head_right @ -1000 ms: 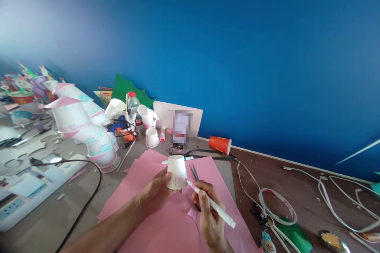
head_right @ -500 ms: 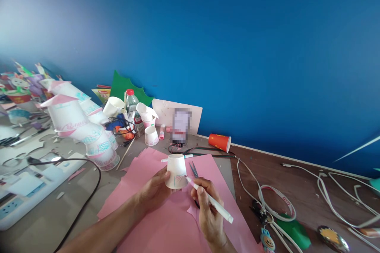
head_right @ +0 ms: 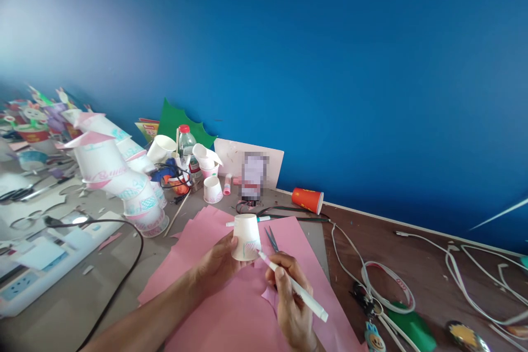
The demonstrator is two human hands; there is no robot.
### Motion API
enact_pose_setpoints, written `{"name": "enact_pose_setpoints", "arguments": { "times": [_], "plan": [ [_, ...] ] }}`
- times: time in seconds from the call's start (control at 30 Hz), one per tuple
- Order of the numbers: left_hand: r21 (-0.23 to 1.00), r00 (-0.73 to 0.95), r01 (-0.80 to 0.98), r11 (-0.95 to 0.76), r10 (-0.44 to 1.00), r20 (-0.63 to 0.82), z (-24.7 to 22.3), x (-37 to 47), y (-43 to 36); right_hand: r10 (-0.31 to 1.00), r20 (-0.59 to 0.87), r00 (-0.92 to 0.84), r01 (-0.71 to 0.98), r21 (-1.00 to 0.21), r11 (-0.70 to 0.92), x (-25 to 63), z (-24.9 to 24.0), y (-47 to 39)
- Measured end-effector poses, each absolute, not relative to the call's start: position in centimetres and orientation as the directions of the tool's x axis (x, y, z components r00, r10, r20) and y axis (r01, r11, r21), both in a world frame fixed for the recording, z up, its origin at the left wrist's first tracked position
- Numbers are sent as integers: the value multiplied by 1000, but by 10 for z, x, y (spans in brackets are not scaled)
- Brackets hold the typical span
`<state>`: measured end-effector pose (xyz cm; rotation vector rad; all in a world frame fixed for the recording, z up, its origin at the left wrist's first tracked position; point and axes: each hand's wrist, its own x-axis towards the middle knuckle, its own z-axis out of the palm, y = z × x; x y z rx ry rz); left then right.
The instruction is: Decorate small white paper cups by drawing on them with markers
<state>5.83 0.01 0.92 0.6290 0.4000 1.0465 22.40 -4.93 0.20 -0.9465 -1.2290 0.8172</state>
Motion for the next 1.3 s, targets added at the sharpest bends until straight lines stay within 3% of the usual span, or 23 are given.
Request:
{"name": "enact_pose_setpoints", "arguments": {
  "times": [0.27, 0.67, 1.0, 1.3],
  "plan": [
    [652, 477, -663, 369, 879, -13, 12, 58, 0, 915, 363, 176, -26, -927, 373, 226, 1, -44],
    [683, 473, -655, 325, 880, 35, 13, 59, -1, 894, 442, 77, 4, -897, 443, 225, 1, -52],
    [644, 474, -670, 370, 880, -13, 11, 57, -1, 925, 321, 204, -44, -941, 337, 226, -1, -43],
    [631, 460, -684, 366, 888, -15, 7, 58, 0, 913, 388, 124, -17, -919, 393, 225, -1, -49]
  ]
}}
